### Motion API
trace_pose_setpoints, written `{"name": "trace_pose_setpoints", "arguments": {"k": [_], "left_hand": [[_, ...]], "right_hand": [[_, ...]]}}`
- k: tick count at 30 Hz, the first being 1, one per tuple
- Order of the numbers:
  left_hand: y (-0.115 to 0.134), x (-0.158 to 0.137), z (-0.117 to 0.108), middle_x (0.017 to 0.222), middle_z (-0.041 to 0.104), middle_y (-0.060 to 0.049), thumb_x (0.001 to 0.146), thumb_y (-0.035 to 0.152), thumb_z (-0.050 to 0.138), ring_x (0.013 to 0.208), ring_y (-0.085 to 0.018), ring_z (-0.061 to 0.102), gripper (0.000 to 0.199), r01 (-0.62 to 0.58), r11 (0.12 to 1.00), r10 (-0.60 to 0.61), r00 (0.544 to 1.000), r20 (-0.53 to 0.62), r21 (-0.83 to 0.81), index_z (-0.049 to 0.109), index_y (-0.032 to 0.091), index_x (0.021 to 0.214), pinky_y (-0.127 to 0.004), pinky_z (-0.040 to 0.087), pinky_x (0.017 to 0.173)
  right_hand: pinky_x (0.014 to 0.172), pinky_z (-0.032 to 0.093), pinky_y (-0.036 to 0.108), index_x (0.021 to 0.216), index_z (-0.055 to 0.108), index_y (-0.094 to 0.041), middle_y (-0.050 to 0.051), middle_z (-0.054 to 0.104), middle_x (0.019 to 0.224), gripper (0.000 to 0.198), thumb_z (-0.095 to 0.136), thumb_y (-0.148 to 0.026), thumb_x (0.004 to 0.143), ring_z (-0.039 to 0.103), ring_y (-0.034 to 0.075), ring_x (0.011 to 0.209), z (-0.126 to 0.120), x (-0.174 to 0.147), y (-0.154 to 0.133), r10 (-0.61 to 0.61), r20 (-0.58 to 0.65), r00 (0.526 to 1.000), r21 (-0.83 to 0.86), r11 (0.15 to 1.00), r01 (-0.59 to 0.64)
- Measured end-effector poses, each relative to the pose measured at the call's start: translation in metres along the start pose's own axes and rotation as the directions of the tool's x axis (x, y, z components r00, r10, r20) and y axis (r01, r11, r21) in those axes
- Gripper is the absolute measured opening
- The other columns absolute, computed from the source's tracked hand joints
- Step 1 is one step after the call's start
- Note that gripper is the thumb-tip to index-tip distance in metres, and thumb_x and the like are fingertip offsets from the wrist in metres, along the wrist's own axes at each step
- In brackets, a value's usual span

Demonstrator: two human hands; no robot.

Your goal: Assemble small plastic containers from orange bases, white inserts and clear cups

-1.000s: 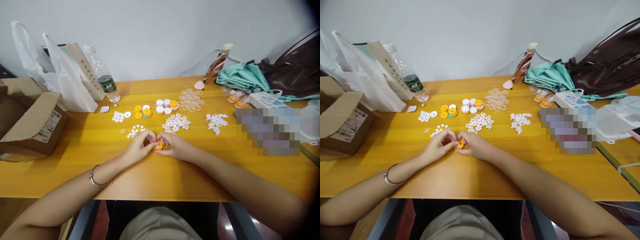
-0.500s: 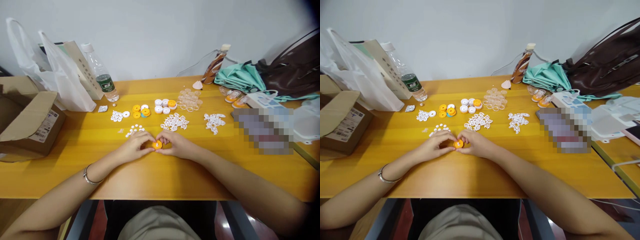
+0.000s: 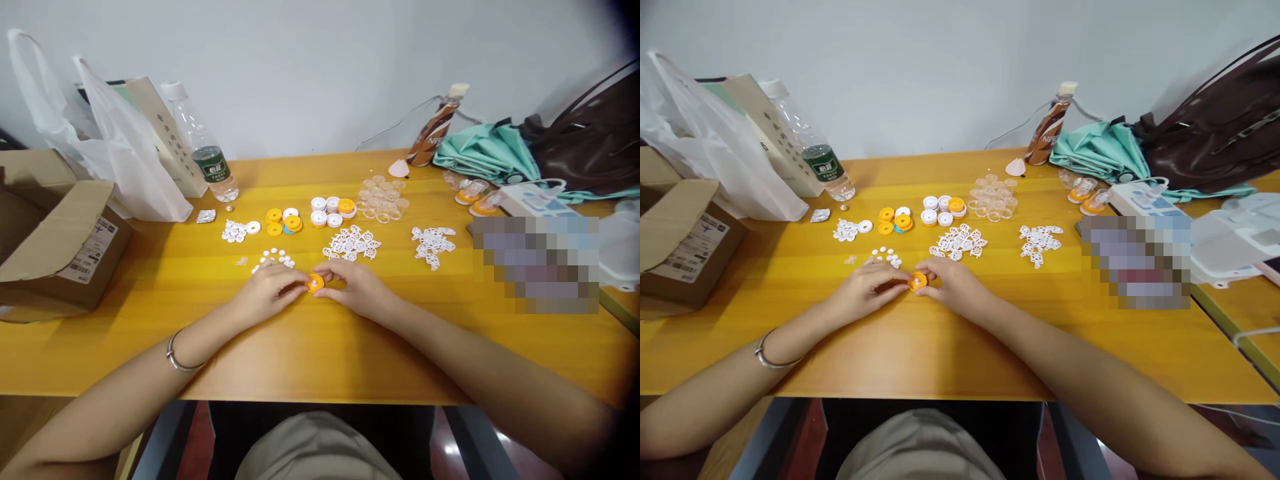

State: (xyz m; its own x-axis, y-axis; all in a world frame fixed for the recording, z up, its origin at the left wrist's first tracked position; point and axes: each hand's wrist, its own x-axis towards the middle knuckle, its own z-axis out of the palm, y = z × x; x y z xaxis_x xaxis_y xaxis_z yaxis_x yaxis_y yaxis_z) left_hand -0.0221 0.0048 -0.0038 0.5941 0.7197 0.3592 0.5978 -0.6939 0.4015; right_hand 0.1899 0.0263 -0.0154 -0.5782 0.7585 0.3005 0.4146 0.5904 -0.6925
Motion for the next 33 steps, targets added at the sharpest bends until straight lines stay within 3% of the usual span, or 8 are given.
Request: {"name": "trace_pose_setpoints", "arguments": {"k": [4, 10, 33], "left_hand": [[0.0003, 0.0005, -0.0015, 0.085, 0.071, -0.005, 0.087, 0.023, 0.051, 0.075, -0.014, 0.065, 0.017, -0.08, 0.995, 0.082, 0.996, -0.019, 0.063, 0.064, 0.018, 0.096, -0.029, 0.044, 0.075], [0.003, 0.002, -0.0041, 0.094, 0.071, -0.006, 0.089, 0.023, 0.047, 0.081, -0.015, 0.065, 0.021, -0.113, 0.987, 0.111, 0.994, 0.02, 0.111, 0.065, 0.019, 0.1, -0.03, 0.043, 0.075], [0.0016, -0.0013, -0.0021, 0.101, 0.069, -0.006, 0.089, 0.025, 0.048, 0.088, -0.016, 0.063, 0.022, -0.126, 0.982, 0.124, 0.992, 0.022, 0.144, 0.065, 0.02, 0.102, -0.032, 0.041, 0.08]], "right_hand": [[0.074, 0.048, 0.029, 0.092, 0.061, -0.018, 0.004, 0.069, 0.088, 0.023, 0.07, -0.025, 0.072, 0.063, 0.017, 0.081, -0.0021, -0.0012, -0.0028, -0.007, -0.01, 1.0, -0.087, 0.996, 0.006], [0.075, 0.046, 0.032, 0.09, 0.065, -0.019, 0.006, 0.071, 0.086, 0.019, 0.066, -0.032, 0.077, 0.064, 0.019, 0.08, 0.0016, -0.003, 0.0022, -0.094, -0.023, 0.995, -0.235, 0.968, 0.086], [0.074, 0.042, 0.031, 0.084, 0.066, -0.021, 0.004, 0.071, 0.084, 0.014, 0.059, -0.033, 0.082, 0.063, 0.019, 0.079, 0.0029, -0.0036, 0.0045, -0.172, -0.006, 0.985, -0.292, 0.942, 0.163]]}}
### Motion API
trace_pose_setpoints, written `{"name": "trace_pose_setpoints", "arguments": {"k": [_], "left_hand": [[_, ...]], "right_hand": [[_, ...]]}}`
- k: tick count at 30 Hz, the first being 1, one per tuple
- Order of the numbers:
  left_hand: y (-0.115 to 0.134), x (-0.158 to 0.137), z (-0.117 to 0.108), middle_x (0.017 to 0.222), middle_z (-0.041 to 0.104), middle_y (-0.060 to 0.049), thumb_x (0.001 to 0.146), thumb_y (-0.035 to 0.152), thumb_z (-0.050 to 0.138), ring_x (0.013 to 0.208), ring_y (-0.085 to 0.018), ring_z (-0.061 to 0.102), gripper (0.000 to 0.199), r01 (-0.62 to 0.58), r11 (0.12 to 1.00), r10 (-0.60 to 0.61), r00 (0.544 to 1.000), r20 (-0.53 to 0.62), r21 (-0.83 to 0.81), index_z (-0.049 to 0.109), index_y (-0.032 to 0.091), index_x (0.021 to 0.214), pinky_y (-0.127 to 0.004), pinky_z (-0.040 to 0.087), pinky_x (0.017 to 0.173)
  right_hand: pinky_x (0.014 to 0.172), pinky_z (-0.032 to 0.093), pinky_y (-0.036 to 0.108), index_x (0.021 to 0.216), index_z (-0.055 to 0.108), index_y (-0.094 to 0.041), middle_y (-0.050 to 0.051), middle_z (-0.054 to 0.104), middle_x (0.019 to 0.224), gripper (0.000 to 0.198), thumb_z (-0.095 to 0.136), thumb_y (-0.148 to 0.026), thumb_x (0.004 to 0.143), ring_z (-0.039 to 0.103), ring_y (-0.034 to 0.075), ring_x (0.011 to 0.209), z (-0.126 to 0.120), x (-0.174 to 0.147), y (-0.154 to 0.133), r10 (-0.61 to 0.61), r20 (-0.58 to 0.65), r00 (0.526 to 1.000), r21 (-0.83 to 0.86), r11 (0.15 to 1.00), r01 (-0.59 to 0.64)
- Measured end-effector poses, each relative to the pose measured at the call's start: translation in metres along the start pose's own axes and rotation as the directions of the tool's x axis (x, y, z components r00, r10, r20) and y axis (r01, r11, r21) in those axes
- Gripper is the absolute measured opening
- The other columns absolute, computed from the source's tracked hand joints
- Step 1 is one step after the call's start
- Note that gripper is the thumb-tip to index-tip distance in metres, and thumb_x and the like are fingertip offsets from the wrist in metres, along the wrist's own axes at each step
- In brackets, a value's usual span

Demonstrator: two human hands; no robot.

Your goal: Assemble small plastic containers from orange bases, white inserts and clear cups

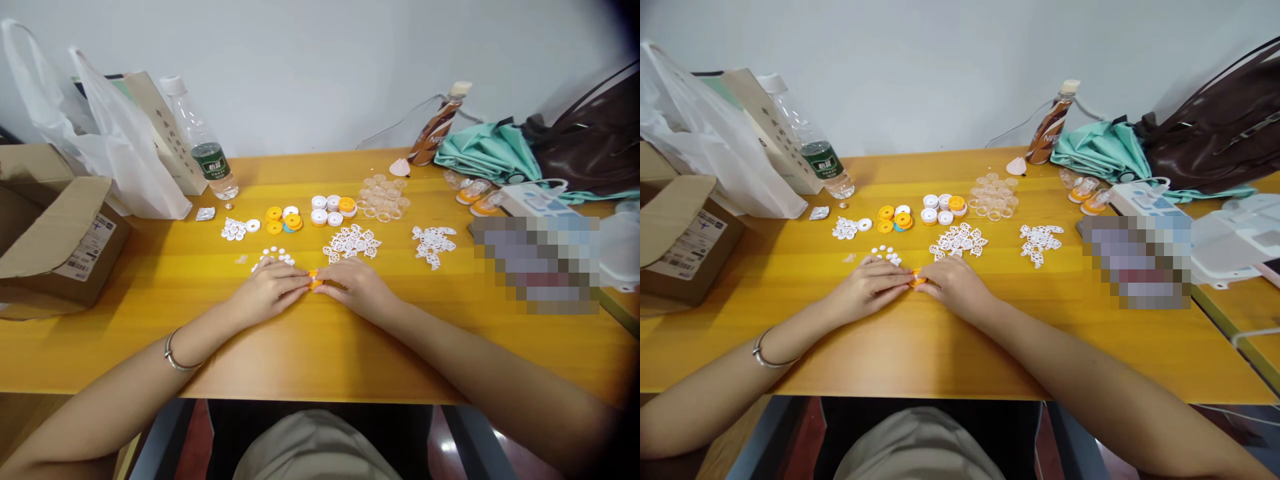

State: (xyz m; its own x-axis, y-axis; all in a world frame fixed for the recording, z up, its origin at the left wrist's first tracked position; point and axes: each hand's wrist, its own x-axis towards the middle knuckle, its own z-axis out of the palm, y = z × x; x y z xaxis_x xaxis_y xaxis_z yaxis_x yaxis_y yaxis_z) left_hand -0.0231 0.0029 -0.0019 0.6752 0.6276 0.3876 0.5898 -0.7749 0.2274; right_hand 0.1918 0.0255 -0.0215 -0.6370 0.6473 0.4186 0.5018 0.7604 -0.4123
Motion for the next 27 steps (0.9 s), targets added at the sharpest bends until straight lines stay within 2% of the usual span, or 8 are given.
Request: {"name": "trace_pose_setpoints", "arguments": {"k": [13, 21, 24, 27], "left_hand": [[0.01, 0.0, -0.004, 0.105, 0.065, -0.008, 0.091, 0.03, 0.042, 0.093, -0.019, 0.058, 0.027, -0.049, 0.98, 0.029, 0.994, 0.106, 0.191, 0.062, 0.019, 0.106, -0.035, 0.034, 0.082], [0.012, 0.0, -0.006, 0.105, 0.065, -0.007, 0.09, 0.029, 0.044, 0.094, -0.019, 0.059, 0.026, -0.045, 0.986, 0.028, 0.994, 0.108, 0.161, 0.062, 0.02, 0.106, -0.035, 0.032, 0.081], [0.0, 0.0, -0.011, 0.105, 0.066, -0.005, 0.089, 0.029, 0.047, 0.092, -0.018, 0.059, 0.023, -0.013, 0.991, 0.008, 0.999, 0.036, 0.137, 0.063, 0.022, 0.102, -0.034, 0.033, 0.081], [-0.023, 0.0, -0.018, 0.098, 0.068, -0.004, 0.087, 0.027, 0.049, 0.089, -0.017, 0.059, 0.02, 0.143, 0.984, -0.135, 0.987, -0.084, 0.104, 0.064, 0.022, 0.099, -0.033, 0.036, 0.08]], "right_hand": [[0.075, 0.046, 0.033, 0.076, 0.065, -0.017, 0.008, 0.065, 0.087, 0.019, 0.051, -0.025, 0.087, 0.058, 0.018, 0.08, 0.0, 0.0, -0.003, -0.091, 0.045, 0.995, -0.061, 0.994, 0.094], [0.075, 0.046, 0.032, 0.081, 0.062, -0.018, 0.008, 0.064, 0.087, 0.012, 0.055, -0.026, 0.084, 0.058, 0.018, 0.081, -0.001, 0.001, 0.0, -0.085, 0.03, 0.996, 0.048, 0.995, 0.084], [0.075, 0.046, 0.032, 0.081, 0.061, -0.018, 0.008, 0.064, 0.087, 0.01, 0.056, -0.027, 0.083, 0.059, 0.018, 0.081, -0.002, 0.002, 0.002, -0.076, 0.032, 0.997, 0.098, 0.993, 0.073], [0.076, 0.046, 0.033, 0.081, 0.06, -0.018, 0.008, 0.065, 0.088, 0.009, 0.058, -0.027, 0.082, 0.059, 0.018, 0.082, -0.002, 0.002, 0.003, -0.059, 0.03, 0.998, 0.123, 0.991, 0.055]]}}
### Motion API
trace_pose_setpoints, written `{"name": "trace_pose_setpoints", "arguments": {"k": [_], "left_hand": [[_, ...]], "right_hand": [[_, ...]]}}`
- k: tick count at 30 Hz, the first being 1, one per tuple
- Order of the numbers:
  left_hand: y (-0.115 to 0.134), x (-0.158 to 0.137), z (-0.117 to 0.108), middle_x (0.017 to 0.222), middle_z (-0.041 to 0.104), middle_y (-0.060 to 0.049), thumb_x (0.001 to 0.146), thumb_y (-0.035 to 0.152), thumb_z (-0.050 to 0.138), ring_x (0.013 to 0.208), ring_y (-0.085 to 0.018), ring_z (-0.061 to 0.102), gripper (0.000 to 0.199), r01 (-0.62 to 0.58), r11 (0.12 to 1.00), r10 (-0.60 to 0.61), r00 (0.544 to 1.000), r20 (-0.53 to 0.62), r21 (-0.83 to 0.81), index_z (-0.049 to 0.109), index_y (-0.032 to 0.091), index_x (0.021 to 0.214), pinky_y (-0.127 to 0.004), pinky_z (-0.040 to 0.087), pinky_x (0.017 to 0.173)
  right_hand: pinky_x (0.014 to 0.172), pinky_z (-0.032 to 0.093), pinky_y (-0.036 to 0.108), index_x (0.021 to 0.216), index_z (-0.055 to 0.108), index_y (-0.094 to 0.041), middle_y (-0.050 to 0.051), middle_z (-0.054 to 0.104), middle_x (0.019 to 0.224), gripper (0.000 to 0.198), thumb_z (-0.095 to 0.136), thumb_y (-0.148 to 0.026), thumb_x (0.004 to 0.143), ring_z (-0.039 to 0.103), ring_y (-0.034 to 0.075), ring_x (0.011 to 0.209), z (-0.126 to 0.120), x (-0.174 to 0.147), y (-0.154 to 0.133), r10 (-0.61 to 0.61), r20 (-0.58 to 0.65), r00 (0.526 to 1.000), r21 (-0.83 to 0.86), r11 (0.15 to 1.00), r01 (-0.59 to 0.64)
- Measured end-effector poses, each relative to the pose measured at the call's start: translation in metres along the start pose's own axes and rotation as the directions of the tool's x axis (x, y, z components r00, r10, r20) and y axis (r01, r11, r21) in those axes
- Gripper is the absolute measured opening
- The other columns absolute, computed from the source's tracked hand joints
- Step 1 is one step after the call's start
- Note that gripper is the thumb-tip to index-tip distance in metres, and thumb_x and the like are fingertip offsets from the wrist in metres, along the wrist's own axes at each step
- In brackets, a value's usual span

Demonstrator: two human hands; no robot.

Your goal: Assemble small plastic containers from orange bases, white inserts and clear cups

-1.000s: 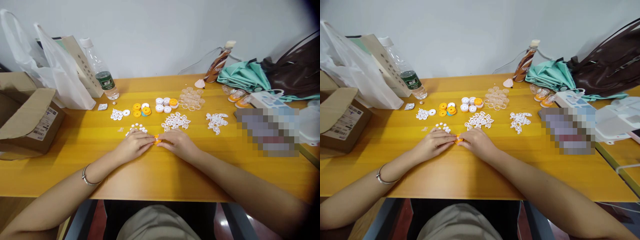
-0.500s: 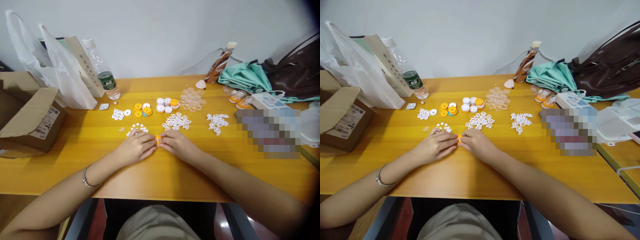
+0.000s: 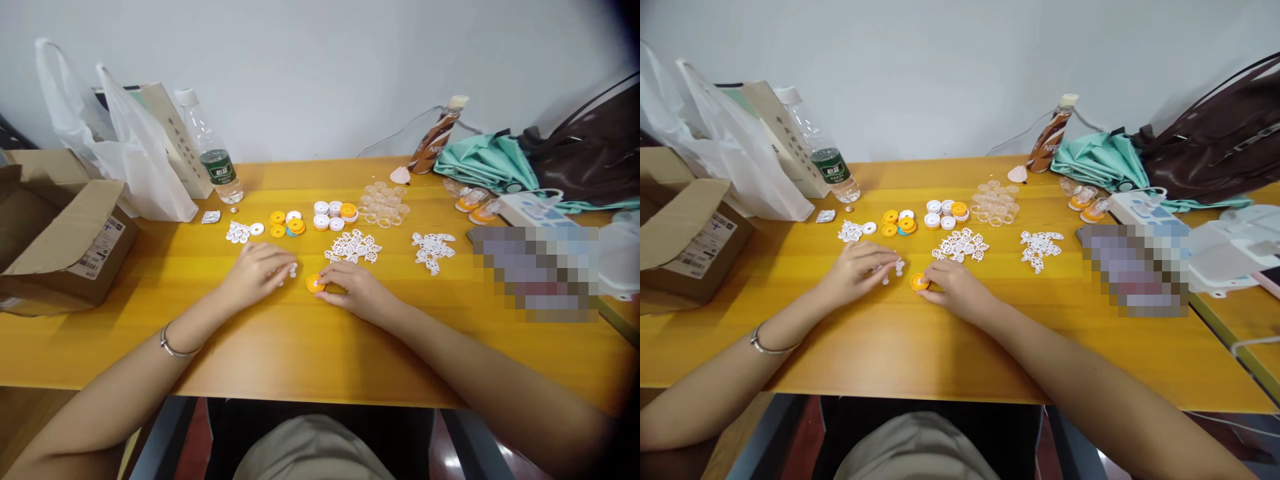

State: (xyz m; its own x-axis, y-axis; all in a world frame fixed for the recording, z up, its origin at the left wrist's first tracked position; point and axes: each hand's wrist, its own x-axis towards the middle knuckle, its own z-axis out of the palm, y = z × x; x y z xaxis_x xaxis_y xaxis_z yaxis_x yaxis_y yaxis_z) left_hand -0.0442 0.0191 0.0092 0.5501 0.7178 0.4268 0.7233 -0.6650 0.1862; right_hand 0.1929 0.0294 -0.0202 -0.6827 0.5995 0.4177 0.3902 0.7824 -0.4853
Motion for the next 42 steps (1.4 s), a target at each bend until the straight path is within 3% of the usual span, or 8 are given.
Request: {"name": "trace_pose_setpoints", "arguments": {"k": [3, 7, 12, 21, 34, 38, 42], "left_hand": [[-0.023, 0.003, -0.003, 0.093, 0.067, -0.005, 0.086, 0.026, 0.049, 0.086, -0.017, 0.059, 0.02, 0.128, 0.99, -0.129, 0.991, -0.018, -0.058, 0.066, 0.02, 0.096, -0.032, 0.041, 0.079], [-0.034, 0.004, 0.001, 0.093, 0.065, -0.007, 0.086, 0.028, 0.05, 0.085, -0.017, 0.058, 0.022, 0.132, 0.986, -0.129, 0.991, 0.04, -0.103, 0.066, 0.019, 0.097, -0.031, 0.043, 0.078], [-0.029, 0.003, 0.011, 0.105, 0.06, -0.006, 0.086, 0.026, 0.052, 0.097, -0.019, 0.053, 0.025, 0.068, 0.997, -0.063, 0.993, 0.097, -0.041, 0.063, 0.026, 0.108, -0.035, 0.039, 0.085], [-0.018, 0.002, 0.007, 0.102, 0.063, -0.004, 0.085, 0.023, 0.052, 0.097, -0.02, 0.053, 0.015, 0.065, 0.997, -0.07, 0.989, 0.131, 0.04, 0.066, 0.024, 0.091, -0.036, 0.035, 0.083], [-0.016, 0.006, 0.007, 0.088, 0.064, -0.002, 0.079, 0.022, 0.057, 0.085, -0.017, 0.055, 0.005, 0.152, 0.982, -0.133, 0.979, 0.154, -0.116, 0.059, 0.019, 0.082, -0.033, 0.038, 0.082], [-0.005, 0.006, 0.003, 0.08, 0.064, -0.002, 0.081, 0.022, 0.056, 0.08, -0.016, 0.056, 0.006, 0.137, 0.977, -0.114, 0.984, 0.138, -0.165, 0.06, 0.018, 0.081, -0.031, 0.039, 0.078], [0.015, 0.005, 0.0, 0.081, 0.066, -0.002, 0.084, 0.024, 0.054, 0.076, -0.013, 0.058, 0.009, 0.121, 0.941, -0.075, 0.985, 0.153, -0.316, 0.062, 0.018, 0.085, -0.028, 0.041, 0.075]], "right_hand": [[0.075, 0.046, 0.033, 0.083, 0.059, -0.017, 0.008, 0.065, 0.086, 0.009, 0.058, -0.026, 0.081, 0.06, 0.019, 0.081, -0.001, 0.0, 0.0, 0.009, 0.011, 1.0, 0.016, 1.0, -0.009], [0.074, 0.046, 0.032, 0.085, 0.058, -0.017, 0.008, 0.065, 0.085, 0.01, 0.06, -0.025, 0.08, 0.06, 0.019, 0.08, -0.002, 0.001, -0.003, 0.037, 0.009, 0.999, 0.027, 0.999, -0.038], [0.075, 0.046, 0.032, 0.089, 0.057, -0.017, 0.007, 0.065, 0.087, 0.013, 0.061, -0.025, 0.079, 0.059, 0.018, 0.08, -0.003, 0.002, -0.006, 0.073, 0.019, 0.997, 0.018, 0.997, -0.073], [0.074, 0.046, 0.031, 0.089, 0.057, -0.017, 0.007, 0.065, 0.087, 0.014, 0.062, -0.025, 0.078, 0.06, 0.018, 0.08, -0.003, 0.001, -0.006, 0.056, 0.012, 0.998, 0.013, 0.998, -0.056], [0.076, 0.046, 0.032, 0.093, 0.056, -0.017, 0.007, 0.065, 0.091, 0.018, 0.062, -0.023, 0.078, 0.059, 0.019, 0.083, -0.004, 0.001, -0.009, 0.061, 0.038, 0.997, 0.008, 0.998, -0.062], [0.077, 0.046, 0.032, 0.095, 0.056, -0.017, 0.008, 0.065, 0.093, 0.02, 0.062, -0.022, 0.077, 0.059, 0.019, 0.084, -0.003, 0.0, -0.008, 0.057, 0.04, 0.998, 0.027, 0.998, -0.058], [0.077, 0.045, 0.031, 0.096, 0.055, -0.016, 0.008, 0.065, 0.093, 0.021, 0.063, -0.021, 0.077, 0.059, 0.019, 0.085, -0.002, 0.0, -0.009, 0.045, 0.044, 0.998, 0.034, 0.998, -0.047]]}}
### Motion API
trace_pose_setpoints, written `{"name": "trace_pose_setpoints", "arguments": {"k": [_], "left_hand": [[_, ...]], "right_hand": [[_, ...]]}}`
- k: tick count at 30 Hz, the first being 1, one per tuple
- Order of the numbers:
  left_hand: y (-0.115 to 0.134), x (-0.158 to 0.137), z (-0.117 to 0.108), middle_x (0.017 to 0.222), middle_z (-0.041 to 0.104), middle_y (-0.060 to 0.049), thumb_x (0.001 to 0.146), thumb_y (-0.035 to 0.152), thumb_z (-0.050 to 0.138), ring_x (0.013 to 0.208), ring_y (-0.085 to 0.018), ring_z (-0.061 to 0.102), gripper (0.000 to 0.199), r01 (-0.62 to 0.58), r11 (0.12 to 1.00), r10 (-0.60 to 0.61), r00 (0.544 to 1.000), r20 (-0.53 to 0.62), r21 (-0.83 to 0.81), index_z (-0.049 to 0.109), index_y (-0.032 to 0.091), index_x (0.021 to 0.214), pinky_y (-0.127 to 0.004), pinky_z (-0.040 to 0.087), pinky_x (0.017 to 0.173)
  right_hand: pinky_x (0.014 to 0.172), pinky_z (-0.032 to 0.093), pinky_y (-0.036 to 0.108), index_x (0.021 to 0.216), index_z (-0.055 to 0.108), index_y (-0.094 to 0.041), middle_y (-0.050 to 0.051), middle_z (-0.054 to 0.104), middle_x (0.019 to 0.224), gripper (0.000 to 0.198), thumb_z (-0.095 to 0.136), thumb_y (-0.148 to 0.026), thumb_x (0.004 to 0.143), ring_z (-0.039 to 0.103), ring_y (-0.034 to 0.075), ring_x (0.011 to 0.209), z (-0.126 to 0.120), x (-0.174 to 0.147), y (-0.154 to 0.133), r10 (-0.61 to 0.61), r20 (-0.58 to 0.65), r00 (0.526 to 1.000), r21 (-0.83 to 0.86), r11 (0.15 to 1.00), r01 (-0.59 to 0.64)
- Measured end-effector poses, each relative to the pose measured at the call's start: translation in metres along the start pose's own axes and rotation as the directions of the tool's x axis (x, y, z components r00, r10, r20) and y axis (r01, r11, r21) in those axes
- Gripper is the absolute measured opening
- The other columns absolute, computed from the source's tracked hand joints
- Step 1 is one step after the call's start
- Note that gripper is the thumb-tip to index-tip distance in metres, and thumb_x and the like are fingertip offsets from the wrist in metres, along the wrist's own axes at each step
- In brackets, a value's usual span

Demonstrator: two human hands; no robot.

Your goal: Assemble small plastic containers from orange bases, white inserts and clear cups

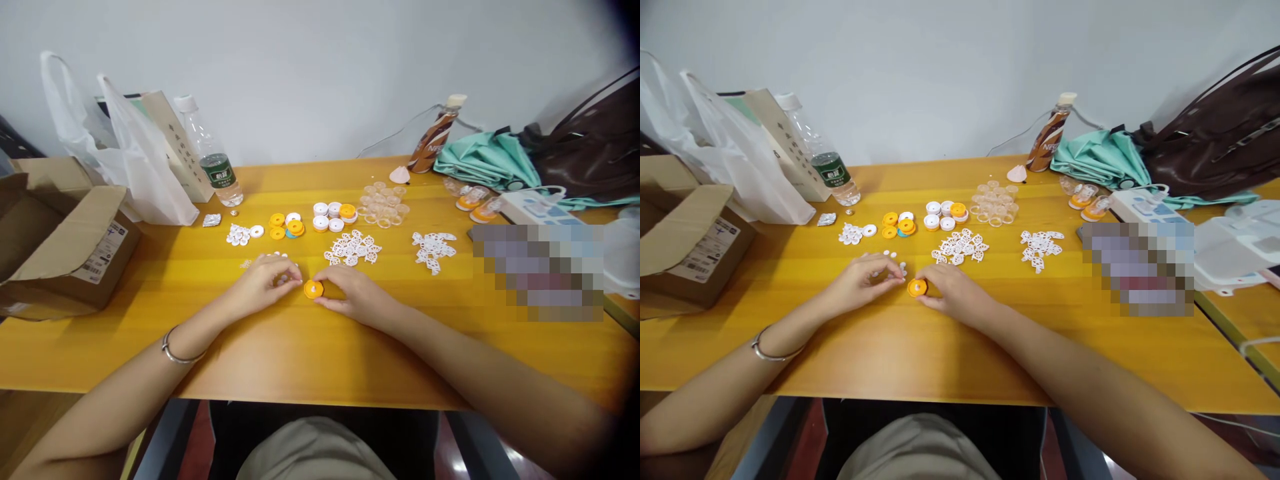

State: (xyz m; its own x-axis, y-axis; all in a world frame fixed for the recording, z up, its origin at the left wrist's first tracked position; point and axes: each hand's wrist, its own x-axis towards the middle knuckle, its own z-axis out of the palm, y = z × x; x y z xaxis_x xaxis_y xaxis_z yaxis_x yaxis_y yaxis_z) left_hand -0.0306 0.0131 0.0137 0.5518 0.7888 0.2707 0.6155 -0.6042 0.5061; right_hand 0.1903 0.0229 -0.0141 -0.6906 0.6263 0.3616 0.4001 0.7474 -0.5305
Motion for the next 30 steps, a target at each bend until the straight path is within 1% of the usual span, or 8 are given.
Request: {"name": "trace_pose_setpoints", "arguments": {"k": [4, 8, 12, 16, 19, 24, 28, 30], "left_hand": [[0.011, -0.001, 0.009, 0.083, 0.067, -0.002, 0.085, 0.019, 0.052, 0.074, -0.012, 0.059, 0.012, -0.038, 0.991, 0.049, 0.995, 0.086, -0.126, 0.063, 0.018, 0.087, -0.025, 0.043, 0.073], [0.011, 0.0, 0.014, 0.082, 0.065, -0.003, 0.084, 0.017, 0.053, 0.074, -0.011, 0.058, 0.013, -0.051, 0.991, 0.061, 0.995, 0.075, -0.125, 0.065, 0.018, 0.084, -0.024, 0.043, 0.071], [0.009, 0.0, 0.014, 0.082, 0.061, -0.003, 0.082, 0.02, 0.056, 0.078, -0.013, 0.056, 0.011, -0.032, 0.999, 0.033, 0.999, 0.022, -0.029, 0.067, 0.019, 0.081, -0.027, 0.041, 0.073], [0.008, -0.001, 0.017, 0.082, 0.061, -0.003, 0.081, 0.021, 0.057, 0.08, -0.015, 0.056, 0.01, 0.013, 1.0, -0.013, 1.0, 0.021, 0.008, 0.067, 0.02, 0.081, -0.029, 0.039, 0.074], [0.008, -0.002, 0.017, 0.083, 0.061, -0.002, 0.082, 0.024, 0.056, 0.08, -0.014, 0.055, 0.012, 0.009, 0.999, -0.009, 1.0, 0.018, 0.038, 0.068, 0.021, 0.081, -0.03, 0.037, 0.076], [0.014, -0.006, 0.009, 0.091, 0.061, -0.002, 0.085, 0.027, 0.053, 0.087, -0.016, 0.053, 0.015, -0.074, 0.976, 0.057, 0.994, 0.089, 0.205, 0.068, 0.024, 0.089, -0.033, 0.032, 0.078], [0.024, -0.01, 0.005, 0.098, 0.061, -0.005, 0.088, 0.028, 0.046, 0.091, -0.019, 0.051, 0.021, -0.187, 0.92, 0.125, 0.973, 0.194, 0.344, 0.066, 0.021, 0.091, -0.034, 0.03, 0.076], [0.03, -0.012, 0.005, 0.099, 0.06, -0.007, 0.089, 0.028, 0.045, 0.093, -0.021, 0.05, 0.022, -0.211, 0.892, 0.133, 0.968, 0.214, 0.401, 0.066, 0.02, 0.092, -0.035, 0.029, 0.076]], "right_hand": [[0.076, 0.045, 0.031, 0.094, 0.055, -0.018, 0.006, 0.065, 0.09, 0.019, 0.063, -0.022, 0.077, 0.059, 0.018, 0.083, 0.0, 0.001, -0.001, -0.025, 0.009, 1.0, 0.009, 1.0, 0.025], [0.076, 0.045, 0.031, 0.093, 0.055, -0.018, 0.006, 0.064, 0.089, 0.019, 0.063, -0.022, 0.077, 0.059, 0.018, 0.083, 0.0, 0.001, -0.002, -0.025, 0.009, 1.0, 0.006, 1.0, 0.025], [0.075, 0.045, 0.031, 0.093, 0.054, -0.018, 0.006, 0.064, 0.089, 0.018, 0.063, -0.022, 0.078, 0.058, 0.017, 0.082, 0.0, 0.001, -0.004, -0.024, 0.002, 1.0, 0.024, 0.999, 0.024], [0.075, 0.045, 0.03, 0.092, 0.054, -0.017, 0.006, 0.063, 0.088, 0.018, 0.063, -0.022, 0.077, 0.058, 0.017, 0.081, 0.001, 0.001, -0.006, -0.017, 0.003, 1.0, 0.021, 1.0, 0.016], [0.075, 0.045, 0.03, 0.091, 0.054, -0.017, 0.006, 0.063, 0.087, 0.019, 0.064, -0.023, 0.077, 0.058, 0.018, 0.082, 0.002, 0.0, -0.005, -0.01, -0.005, 1.0, 0.028, 1.0, 0.01], [0.075, 0.046, 0.031, 0.092, 0.053, -0.018, 0.007, 0.063, 0.089, 0.019, 0.063, -0.022, 0.076, 0.058, 0.018, 0.083, 0.002, 0.0, -0.003, 0.006, -0.023, 1.0, 0.042, 0.999, -0.005], [0.074, 0.046, 0.031, 0.092, 0.053, -0.018, 0.006, 0.063, 0.089, 0.018, 0.062, -0.02, 0.076, 0.058, 0.018, 0.082, 0.001, 0.0, -0.004, 0.003, -0.026, 1.0, 0.055, 0.998, -0.002], [0.074, 0.046, 0.03, 0.091, 0.053, -0.018, 0.006, 0.063, 0.087, 0.017, 0.061, -0.019, 0.077, 0.058, 0.018, 0.081, 0.0, 0.0, -0.005, -0.001, -0.02, 1.0, 0.055, 0.998, 0.002]]}}
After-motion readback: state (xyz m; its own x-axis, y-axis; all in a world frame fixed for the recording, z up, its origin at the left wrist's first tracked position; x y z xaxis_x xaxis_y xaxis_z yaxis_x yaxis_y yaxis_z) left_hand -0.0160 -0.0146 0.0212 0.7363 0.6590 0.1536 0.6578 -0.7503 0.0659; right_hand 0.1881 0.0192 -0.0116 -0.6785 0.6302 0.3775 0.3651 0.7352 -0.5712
